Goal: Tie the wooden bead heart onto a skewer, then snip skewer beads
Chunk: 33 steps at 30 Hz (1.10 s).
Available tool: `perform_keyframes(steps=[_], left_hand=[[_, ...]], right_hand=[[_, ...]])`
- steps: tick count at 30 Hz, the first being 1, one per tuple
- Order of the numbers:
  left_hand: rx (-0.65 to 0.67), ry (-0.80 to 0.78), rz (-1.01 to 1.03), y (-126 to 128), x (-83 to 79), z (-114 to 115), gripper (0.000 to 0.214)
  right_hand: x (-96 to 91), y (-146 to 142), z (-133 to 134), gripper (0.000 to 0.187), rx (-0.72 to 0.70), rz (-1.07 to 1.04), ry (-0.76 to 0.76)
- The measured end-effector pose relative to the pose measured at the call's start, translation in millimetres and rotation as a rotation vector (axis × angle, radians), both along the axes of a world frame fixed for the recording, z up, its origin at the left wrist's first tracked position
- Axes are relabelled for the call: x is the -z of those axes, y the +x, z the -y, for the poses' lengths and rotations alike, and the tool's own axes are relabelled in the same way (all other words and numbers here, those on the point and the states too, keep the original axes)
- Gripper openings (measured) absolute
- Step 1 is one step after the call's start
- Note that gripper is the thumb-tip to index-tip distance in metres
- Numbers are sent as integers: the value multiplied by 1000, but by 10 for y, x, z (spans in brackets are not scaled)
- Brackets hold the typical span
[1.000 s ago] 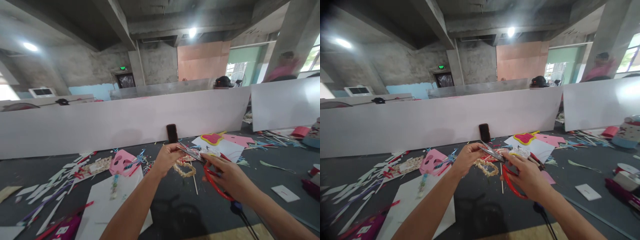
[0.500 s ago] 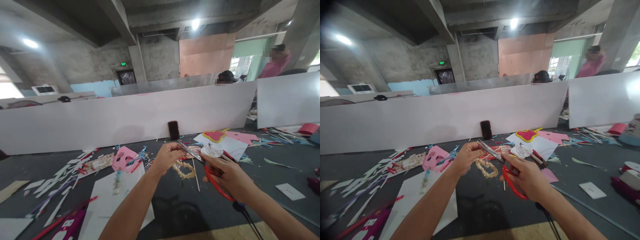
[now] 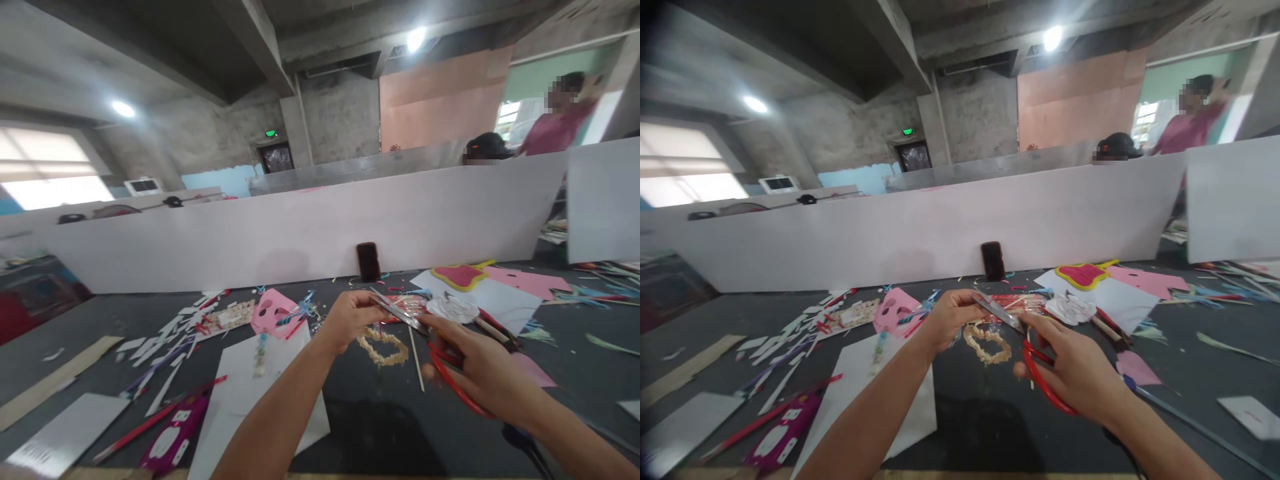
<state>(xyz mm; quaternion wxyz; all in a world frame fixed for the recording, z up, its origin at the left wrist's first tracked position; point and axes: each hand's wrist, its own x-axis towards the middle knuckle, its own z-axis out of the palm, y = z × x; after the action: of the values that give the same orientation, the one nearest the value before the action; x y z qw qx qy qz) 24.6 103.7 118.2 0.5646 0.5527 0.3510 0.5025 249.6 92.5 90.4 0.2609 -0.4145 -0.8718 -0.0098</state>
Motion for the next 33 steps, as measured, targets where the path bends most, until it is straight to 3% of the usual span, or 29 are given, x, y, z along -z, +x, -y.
perform_keyframes(steps=[6,21,27,33], left_hand=[[12,43,-66,-42,3,-1,12],[45,1,-67,8,38,19,14],[66,-23,-55,31,55,-26,13],[96,0,-70,64,60,-19,8]], right_hand=[[22,-14,-41,67,-59,52,75],[-17,-54,42,47,43,30,-146],[-116,-11,68,78,-95,29,-159],[-152,-13,94,78,-40,79,-184]])
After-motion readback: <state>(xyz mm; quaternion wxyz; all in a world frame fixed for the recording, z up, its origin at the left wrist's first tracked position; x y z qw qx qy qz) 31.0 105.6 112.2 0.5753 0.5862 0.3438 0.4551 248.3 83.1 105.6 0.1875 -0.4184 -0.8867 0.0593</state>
